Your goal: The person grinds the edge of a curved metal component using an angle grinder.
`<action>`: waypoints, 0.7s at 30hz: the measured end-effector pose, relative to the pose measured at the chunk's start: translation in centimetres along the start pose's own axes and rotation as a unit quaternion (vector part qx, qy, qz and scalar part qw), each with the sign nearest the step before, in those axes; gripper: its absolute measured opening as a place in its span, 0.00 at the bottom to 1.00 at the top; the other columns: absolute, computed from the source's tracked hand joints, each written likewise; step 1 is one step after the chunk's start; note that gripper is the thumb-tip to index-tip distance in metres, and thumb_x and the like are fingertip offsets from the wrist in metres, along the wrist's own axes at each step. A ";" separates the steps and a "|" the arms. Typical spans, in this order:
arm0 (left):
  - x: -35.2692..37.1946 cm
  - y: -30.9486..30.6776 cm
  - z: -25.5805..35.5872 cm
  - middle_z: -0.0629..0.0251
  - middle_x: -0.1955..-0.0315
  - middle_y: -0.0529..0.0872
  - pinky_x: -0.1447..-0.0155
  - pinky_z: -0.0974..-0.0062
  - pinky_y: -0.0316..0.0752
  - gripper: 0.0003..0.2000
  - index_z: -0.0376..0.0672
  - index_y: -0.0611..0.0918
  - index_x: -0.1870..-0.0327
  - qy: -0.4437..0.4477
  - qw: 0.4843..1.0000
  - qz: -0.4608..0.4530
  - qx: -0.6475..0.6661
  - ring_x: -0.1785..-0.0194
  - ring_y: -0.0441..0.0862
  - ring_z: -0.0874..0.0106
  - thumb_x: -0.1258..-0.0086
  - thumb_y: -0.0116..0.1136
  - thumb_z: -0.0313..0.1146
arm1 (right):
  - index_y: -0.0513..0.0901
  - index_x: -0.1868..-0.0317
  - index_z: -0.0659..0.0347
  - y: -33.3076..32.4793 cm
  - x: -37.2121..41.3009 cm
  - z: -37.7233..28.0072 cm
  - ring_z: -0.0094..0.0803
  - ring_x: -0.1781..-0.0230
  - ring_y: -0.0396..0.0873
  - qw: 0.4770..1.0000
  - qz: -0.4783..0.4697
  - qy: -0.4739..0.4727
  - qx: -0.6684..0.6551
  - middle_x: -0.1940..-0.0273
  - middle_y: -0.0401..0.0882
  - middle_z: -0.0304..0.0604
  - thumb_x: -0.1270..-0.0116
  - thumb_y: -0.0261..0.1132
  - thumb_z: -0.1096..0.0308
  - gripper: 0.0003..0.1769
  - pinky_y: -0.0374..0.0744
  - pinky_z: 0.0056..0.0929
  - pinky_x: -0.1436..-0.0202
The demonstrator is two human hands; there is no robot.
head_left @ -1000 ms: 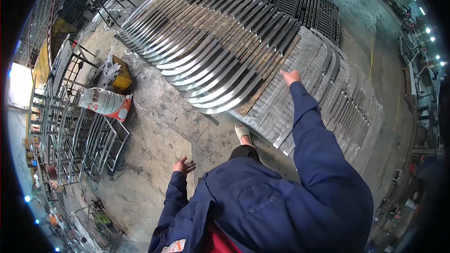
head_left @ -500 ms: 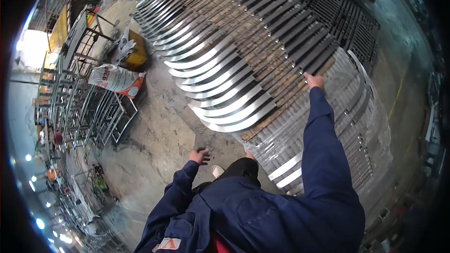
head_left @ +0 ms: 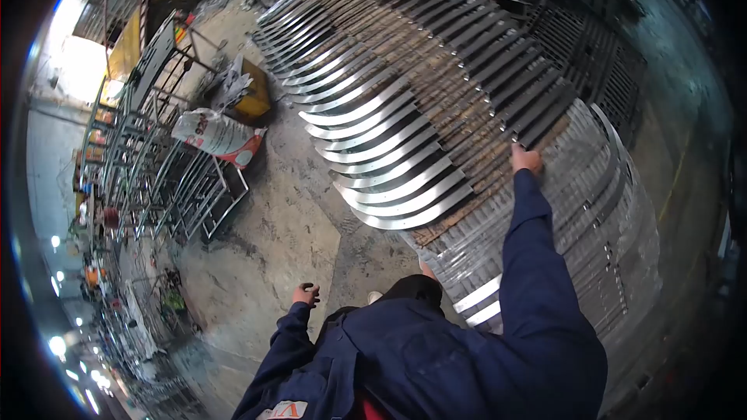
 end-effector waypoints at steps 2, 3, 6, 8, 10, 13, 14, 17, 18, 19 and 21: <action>-0.9 -0.3 -1.7 0.54 0.64 0.89 0.69 0.64 0.81 0.24 0.39 0.76 0.39 0.010 1.000 -0.018 0.006 0.68 0.89 0.62 0.31 0.66 0.39 | 0.83 0.53 0.73 -3.9 6.4 -1.7 0.57 0.47 0.82 0.998 -0.053 -0.009 0.021 0.51 0.83 0.65 0.45 0.70 0.45 0.35 0.79 0.48 0.42; -1.3 -0.1 -2.1 0.54 0.65 0.89 0.70 0.65 0.81 0.23 0.39 0.76 0.39 0.016 0.999 -0.032 0.002 0.69 0.89 0.62 0.32 0.66 0.38 | 0.81 0.49 0.73 -4.8 9.8 -1.9 0.57 0.46 0.81 0.995 -0.096 -0.015 -0.007 0.51 0.83 0.64 0.45 0.71 0.47 0.35 0.77 0.48 0.40; -1.6 -0.4 -3.2 0.54 0.67 0.89 0.72 0.66 0.80 0.21 0.40 0.77 0.41 0.045 0.998 -0.043 0.016 0.71 0.88 0.63 0.32 0.66 0.38 | 0.73 0.37 0.70 -3.0 18.6 0.8 0.59 0.36 0.71 0.994 -0.038 -0.097 -0.024 0.39 0.73 0.69 0.42 0.71 0.51 0.40 0.71 0.47 0.33; -1.8 -0.6 -4.2 0.54 0.66 0.89 0.73 0.66 0.80 0.20 0.40 0.78 0.42 0.073 0.996 -0.055 0.003 0.71 0.88 0.63 0.32 0.66 0.37 | 0.72 0.35 0.68 -3.1 26.0 1.7 0.61 0.36 0.69 0.981 -0.071 -0.160 -0.086 0.38 0.71 0.68 0.44 0.72 0.56 0.39 0.69 0.47 0.31; -1.8 -1.6 -6.3 0.54 0.66 0.89 0.73 0.65 0.80 0.20 0.40 0.78 0.42 0.088 0.994 -0.059 -0.008 0.71 0.88 0.63 0.31 0.65 0.37 | 0.71 0.34 0.67 -2.8 33.5 3.0 0.60 0.36 0.69 0.961 -0.140 -0.215 -0.104 0.38 0.70 0.67 0.45 0.73 0.59 0.40 0.69 0.47 0.31; -1.5 -2.5 -8.7 0.55 0.66 0.89 0.74 0.66 0.79 0.20 0.40 0.77 0.42 0.113 0.990 -0.075 -0.041 0.71 0.88 0.63 0.31 0.66 0.37 | 0.71 0.34 0.67 -4.6 41.8 6.0 0.59 0.35 0.68 0.943 -0.201 -0.253 -0.080 0.37 0.69 0.65 0.44 0.72 0.61 0.39 0.69 0.46 0.31; -0.9 -3.1 -9.6 0.55 0.65 0.89 0.74 0.66 0.79 0.20 0.41 0.77 0.41 0.112 0.988 -0.068 -0.084 0.71 0.88 0.63 0.31 0.66 0.36 | 0.71 0.34 0.67 -5.3 43.8 6.3 0.58 0.35 0.68 0.930 -0.246 -0.264 -0.073 0.37 0.69 0.64 0.44 0.72 0.61 0.38 0.69 0.46 0.32; 0.8 -4.2 -12.3 0.56 0.66 0.89 0.74 0.66 0.79 0.18 0.41 0.79 0.43 0.124 0.980 -0.050 -0.146 0.71 0.88 0.64 0.32 0.67 0.36 | 0.71 0.34 0.66 -8.5 47.2 8.9 0.57 0.35 0.69 0.921 -0.223 -0.318 -0.014 0.36 0.68 0.61 0.43 0.71 0.61 0.37 0.70 0.45 0.32; 0.5 -4.3 -13.7 0.55 0.67 0.89 0.73 0.66 0.80 0.17 0.40 0.80 0.45 0.133 0.976 -0.048 -0.166 0.71 0.88 0.65 0.32 0.67 0.35 | 0.72 0.34 0.66 -9.4 47.7 10.3 0.56 0.36 0.69 0.928 -0.211 -0.307 -0.020 0.37 0.70 0.60 0.43 0.71 0.61 0.37 0.70 0.45 0.32; 0.4 -4.4 -14.9 0.55 0.67 0.89 0.73 0.66 0.81 0.16 0.40 0.82 0.48 0.142 0.971 -0.047 -0.185 0.71 0.88 0.65 0.32 0.67 0.35 | 0.72 0.35 0.66 -10.6 48.1 11.5 0.55 0.37 0.69 0.932 -0.182 -0.313 -0.018 0.38 0.71 0.59 0.42 0.70 0.61 0.36 0.70 0.45 0.33; 0.2 -4.2 -16.9 0.54 0.68 0.89 0.69 0.66 0.83 0.15 0.37 0.83 0.50 0.157 0.968 -0.063 -0.184 0.69 0.89 0.64 0.33 0.68 0.35 | 0.73 0.35 0.66 -13.4 49.0 14.9 0.55 0.38 0.70 0.947 -0.166 -0.274 -0.012 0.41 0.73 0.58 0.43 0.71 0.62 0.35 0.70 0.45 0.33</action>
Point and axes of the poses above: each hand's wrist, its own x-axis away from the middle knuckle, its own y-axis out of the palm, z = x × y, the point moved 10 cm from there along -x, towards the middle knuckle
